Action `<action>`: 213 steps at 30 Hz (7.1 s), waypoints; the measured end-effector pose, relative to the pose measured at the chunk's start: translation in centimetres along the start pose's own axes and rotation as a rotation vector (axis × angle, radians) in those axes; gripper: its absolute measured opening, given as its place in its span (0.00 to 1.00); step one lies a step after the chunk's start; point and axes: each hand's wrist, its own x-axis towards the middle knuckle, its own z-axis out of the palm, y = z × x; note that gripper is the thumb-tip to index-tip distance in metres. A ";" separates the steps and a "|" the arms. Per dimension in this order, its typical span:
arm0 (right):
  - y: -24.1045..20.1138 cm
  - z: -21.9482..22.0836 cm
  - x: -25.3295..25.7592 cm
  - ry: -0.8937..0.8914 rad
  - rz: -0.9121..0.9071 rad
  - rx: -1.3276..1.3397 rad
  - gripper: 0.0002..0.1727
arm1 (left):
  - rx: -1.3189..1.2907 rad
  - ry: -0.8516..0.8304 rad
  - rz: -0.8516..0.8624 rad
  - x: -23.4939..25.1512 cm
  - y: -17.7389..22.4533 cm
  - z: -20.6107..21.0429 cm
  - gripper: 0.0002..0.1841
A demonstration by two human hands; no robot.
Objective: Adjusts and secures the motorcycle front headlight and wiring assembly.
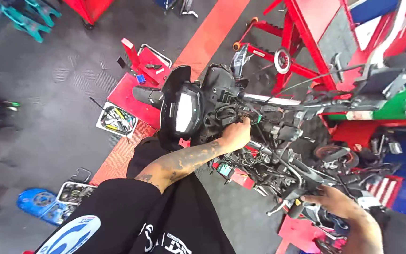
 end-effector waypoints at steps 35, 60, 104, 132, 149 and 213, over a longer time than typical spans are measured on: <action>-0.7 0.4 0.0 -0.039 0.269 0.129 0.29 | 0.014 -0.020 0.024 0.1 -0.3 -0.1 0.21; -0.1 1.0 -0.9 -0.003 0.217 0.161 0.24 | -0.088 -0.055 -0.024 1.2 -0.2 -0.4 0.21; -2.9 0.9 -3.1 0.161 0.349 0.133 0.28 | -0.023 -0.030 0.034 0.7 0.4 -0.4 0.24; -3.9 1.3 -7.1 0.421 0.146 0.463 0.16 | -0.014 0.039 0.128 1.4 -1.0 1.0 0.19; -4.0 2.8 -7.7 0.478 0.143 0.565 0.14 | 0.095 0.061 0.187 0.4 -0.6 1.0 0.23; -4.0 1.0 -3.1 0.205 0.209 -0.105 0.39 | 0.003 -0.074 0.056 -0.7 -0.3 -0.6 0.19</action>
